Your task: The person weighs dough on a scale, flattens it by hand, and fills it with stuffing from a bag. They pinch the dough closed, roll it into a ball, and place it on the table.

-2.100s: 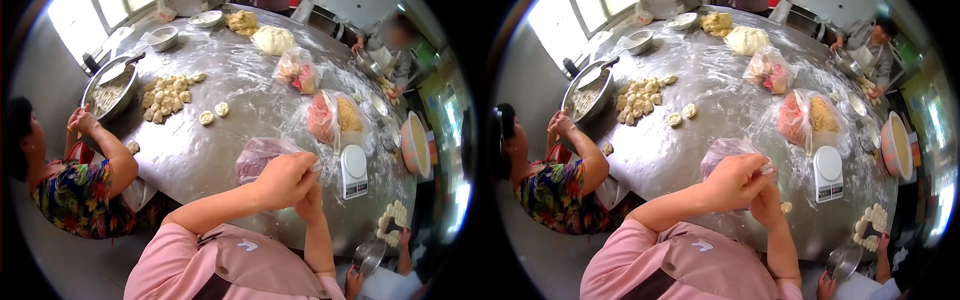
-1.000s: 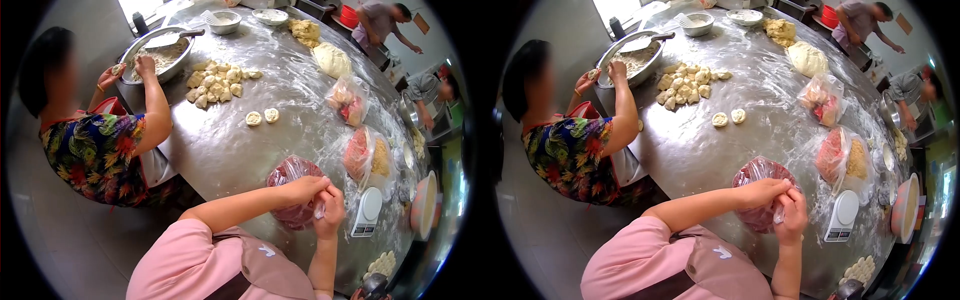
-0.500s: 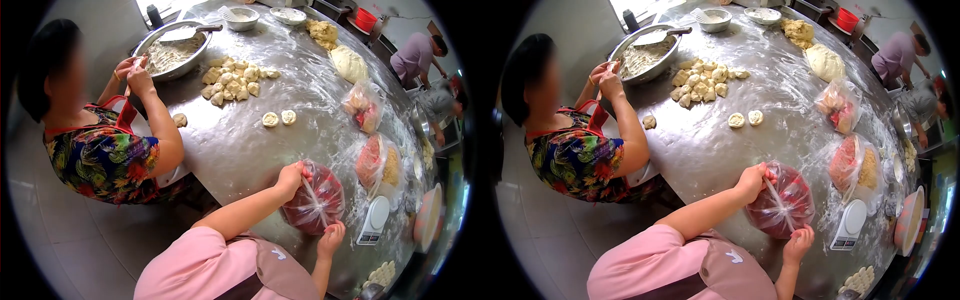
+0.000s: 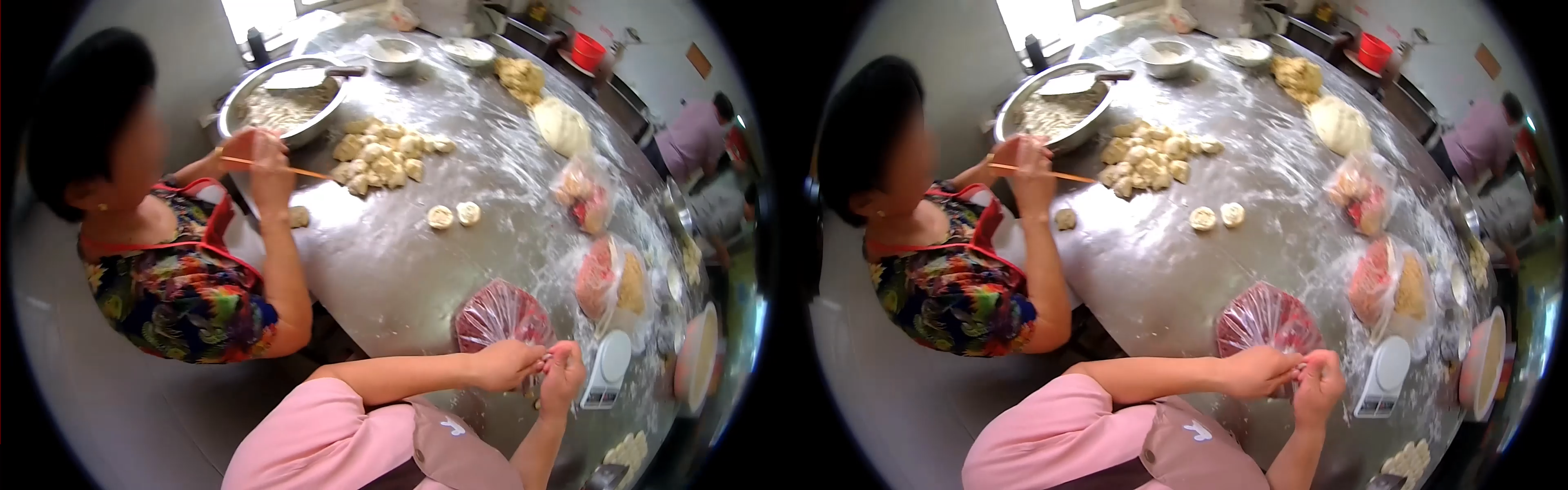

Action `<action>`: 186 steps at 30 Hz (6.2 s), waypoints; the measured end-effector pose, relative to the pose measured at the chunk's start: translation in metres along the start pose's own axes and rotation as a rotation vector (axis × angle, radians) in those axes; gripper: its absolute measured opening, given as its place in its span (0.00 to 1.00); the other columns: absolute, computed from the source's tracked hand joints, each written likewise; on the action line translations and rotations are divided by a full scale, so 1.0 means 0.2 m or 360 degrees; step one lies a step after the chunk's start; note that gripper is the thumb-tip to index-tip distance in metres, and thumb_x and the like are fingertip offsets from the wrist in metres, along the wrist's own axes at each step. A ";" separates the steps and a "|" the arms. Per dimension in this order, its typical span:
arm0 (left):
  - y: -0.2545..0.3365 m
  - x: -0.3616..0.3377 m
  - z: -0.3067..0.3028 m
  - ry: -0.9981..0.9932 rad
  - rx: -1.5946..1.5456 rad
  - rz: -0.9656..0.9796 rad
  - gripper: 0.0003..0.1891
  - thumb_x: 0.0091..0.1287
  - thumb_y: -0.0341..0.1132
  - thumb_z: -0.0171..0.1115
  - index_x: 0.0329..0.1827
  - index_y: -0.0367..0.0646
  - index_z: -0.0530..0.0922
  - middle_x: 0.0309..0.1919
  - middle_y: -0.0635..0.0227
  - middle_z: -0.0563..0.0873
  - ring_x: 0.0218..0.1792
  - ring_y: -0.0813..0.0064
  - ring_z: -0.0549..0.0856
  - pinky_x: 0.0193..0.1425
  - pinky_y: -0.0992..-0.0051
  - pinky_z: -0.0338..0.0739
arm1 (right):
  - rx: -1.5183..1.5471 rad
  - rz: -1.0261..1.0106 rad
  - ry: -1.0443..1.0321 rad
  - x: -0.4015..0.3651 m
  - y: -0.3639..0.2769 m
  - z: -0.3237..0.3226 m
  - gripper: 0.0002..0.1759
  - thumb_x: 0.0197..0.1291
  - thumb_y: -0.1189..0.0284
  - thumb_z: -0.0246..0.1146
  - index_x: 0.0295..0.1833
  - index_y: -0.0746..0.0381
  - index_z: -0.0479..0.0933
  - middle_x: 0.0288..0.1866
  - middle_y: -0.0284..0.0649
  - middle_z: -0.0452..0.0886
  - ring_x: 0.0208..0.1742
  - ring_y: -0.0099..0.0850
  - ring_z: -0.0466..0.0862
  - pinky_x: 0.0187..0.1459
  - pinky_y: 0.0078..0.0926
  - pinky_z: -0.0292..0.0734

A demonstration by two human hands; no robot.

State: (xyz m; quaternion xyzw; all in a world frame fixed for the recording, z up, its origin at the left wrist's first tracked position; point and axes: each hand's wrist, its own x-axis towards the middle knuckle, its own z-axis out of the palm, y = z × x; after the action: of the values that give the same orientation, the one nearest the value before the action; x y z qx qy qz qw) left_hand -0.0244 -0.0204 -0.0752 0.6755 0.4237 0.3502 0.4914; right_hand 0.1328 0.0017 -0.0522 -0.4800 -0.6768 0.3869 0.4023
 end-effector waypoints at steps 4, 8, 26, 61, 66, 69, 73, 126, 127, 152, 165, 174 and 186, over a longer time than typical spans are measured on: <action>-0.08 -0.01 -0.01 0.0370 -0.0582 -0.0001 0.16 0.77 0.42 0.48 0.40 0.37 0.75 0.29 0.54 0.79 0.33 0.62 0.81 0.43 0.65 0.74 | 0.0331 0.0447 -0.0290 0.00 0.09 0.00 0.15 0.76 0.64 0.52 0.41 0.63 0.75 0.24 0.27 0.73 0.23 0.16 0.69 0.26 0.17 0.63; -0.05 0.00 -0.08 0.0471 -0.1312 -0.0482 0.16 0.77 0.41 0.47 0.35 0.40 0.73 0.24 0.64 0.75 0.28 0.72 0.75 0.35 0.72 0.70 | -0.0258 0.0020 -0.0478 -0.05 0.14 0.08 0.16 0.70 0.70 0.59 0.58 0.66 0.75 0.34 0.37 0.80 0.34 0.27 0.79 0.35 0.27 0.74; -0.16 -0.21 -0.07 -0.0294 -0.1404 -0.0756 0.15 0.77 0.40 0.47 0.32 0.44 0.73 0.22 0.72 0.73 0.28 0.77 0.78 0.34 0.76 0.72 | 0.0579 0.0626 -0.0370 -0.10 0.16 0.04 0.07 0.65 0.74 0.67 0.43 0.67 0.80 0.33 0.34 0.83 0.30 0.20 0.79 0.36 0.17 0.75; -0.46 0.12 0.01 0.0396 0.0250 0.0364 0.05 0.56 0.30 0.62 0.29 0.37 0.79 0.32 0.57 0.78 0.36 0.56 0.81 0.39 0.63 0.77 | 0.0824 0.0680 -0.0192 -0.10 0.38 0.06 0.26 0.78 0.56 0.46 0.26 0.60 0.64 0.27 0.39 0.73 0.21 0.23 0.70 0.24 0.18 0.66; -0.47 0.08 -0.02 0.0411 0.0719 0.0207 0.06 0.54 0.34 0.62 0.32 0.43 0.82 0.34 0.61 0.79 0.40 0.61 0.82 0.43 0.63 0.76 | 0.0297 0.0632 -0.0409 -0.17 0.36 0.00 0.26 0.78 0.56 0.46 0.27 0.60 0.65 0.26 0.35 0.72 0.22 0.23 0.70 0.26 0.19 0.64; -0.47 0.06 -0.12 0.0435 0.0729 0.0183 0.15 0.53 0.43 0.67 0.42 0.46 0.83 0.46 0.62 0.80 0.55 0.58 0.76 0.57 0.56 0.69 | -0.0226 0.0175 -0.0315 -0.17 0.36 -0.04 0.23 0.73 0.53 0.52 0.37 0.63 0.71 0.38 0.43 0.76 0.37 0.34 0.78 0.41 0.31 0.73; -0.43 -0.10 -0.27 0.0777 0.0617 0.0246 0.45 0.40 0.57 0.77 0.65 0.50 0.74 0.70 0.52 0.67 0.73 0.45 0.61 0.71 0.45 0.56 | -0.0942 -0.0507 -0.0243 -0.11 0.22 0.04 0.44 0.53 0.41 0.66 0.62 0.65 0.67 0.63 0.53 0.71 0.65 0.53 0.69 0.65 0.51 0.63; -0.69 -0.11 -0.10 0.1410 -0.0395 0.0036 0.40 0.69 0.26 0.57 0.80 0.38 0.44 0.80 0.49 0.36 0.70 0.56 0.70 0.71 0.63 0.68 | -0.1367 -0.0663 0.0234 -0.01 0.53 0.25 0.15 0.58 0.64 0.67 0.45 0.62 0.77 0.38 0.43 0.77 0.42 0.46 0.77 0.45 0.44 0.69; -0.69 -0.10 -0.10 0.1449 -0.0310 0.0046 0.39 0.68 0.27 0.58 0.79 0.35 0.47 0.79 0.46 0.39 0.67 0.56 0.73 0.69 0.63 0.71 | -0.1367 -0.0668 0.0238 -0.02 0.54 0.24 0.15 0.58 0.64 0.67 0.45 0.62 0.77 0.38 0.43 0.77 0.42 0.46 0.77 0.44 0.44 0.69; -0.61 -0.12 -0.07 0.1068 0.0242 0.0096 0.40 0.66 0.46 0.62 0.75 0.37 0.55 0.68 0.44 0.68 0.64 0.49 0.75 0.68 0.62 0.69 | -0.0632 -0.0519 0.0555 0.07 0.37 0.21 0.10 0.64 0.70 0.64 0.35 0.65 0.74 0.31 0.47 0.75 0.33 0.49 0.77 0.36 0.43 0.71; -0.30 -0.13 0.19 -0.0004 -0.1841 -0.0072 0.57 0.53 0.75 0.61 0.79 0.46 0.53 0.75 0.63 0.64 0.74 0.60 0.66 0.76 0.55 0.61 | -0.0411 -0.0182 0.1009 -0.05 0.06 0.13 0.10 0.62 0.69 0.67 0.34 0.62 0.75 0.29 0.44 0.76 0.29 0.45 0.78 0.31 0.38 0.72; -0.34 -0.05 0.30 0.0003 -0.2189 -0.0554 0.43 0.53 0.56 0.68 0.70 0.44 0.68 0.64 0.58 0.78 0.64 0.56 0.77 0.72 0.56 0.67 | -0.0151 -0.0201 0.0955 -0.21 0.02 0.03 0.06 0.60 0.73 0.67 0.36 0.63 0.77 0.29 0.44 0.76 0.30 0.44 0.79 0.33 0.37 0.74; -0.06 0.26 0.56 -0.0607 -0.1756 -0.0138 0.46 0.58 0.64 0.56 0.75 0.43 0.62 0.69 0.58 0.72 0.68 0.56 0.73 0.74 0.55 0.65 | -0.0406 -0.0230 0.0991 -0.44 0.02 -0.34 0.10 0.60 0.73 0.61 0.43 0.67 0.72 0.36 0.48 0.75 0.37 0.49 0.79 0.37 0.42 0.75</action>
State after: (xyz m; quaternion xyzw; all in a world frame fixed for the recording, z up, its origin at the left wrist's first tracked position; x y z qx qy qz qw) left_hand 0.0942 -0.0121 -0.1141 0.3529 0.1099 0.3709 0.8520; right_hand 0.2157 -0.0722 -0.0456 -0.5723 -0.5967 0.1046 0.5528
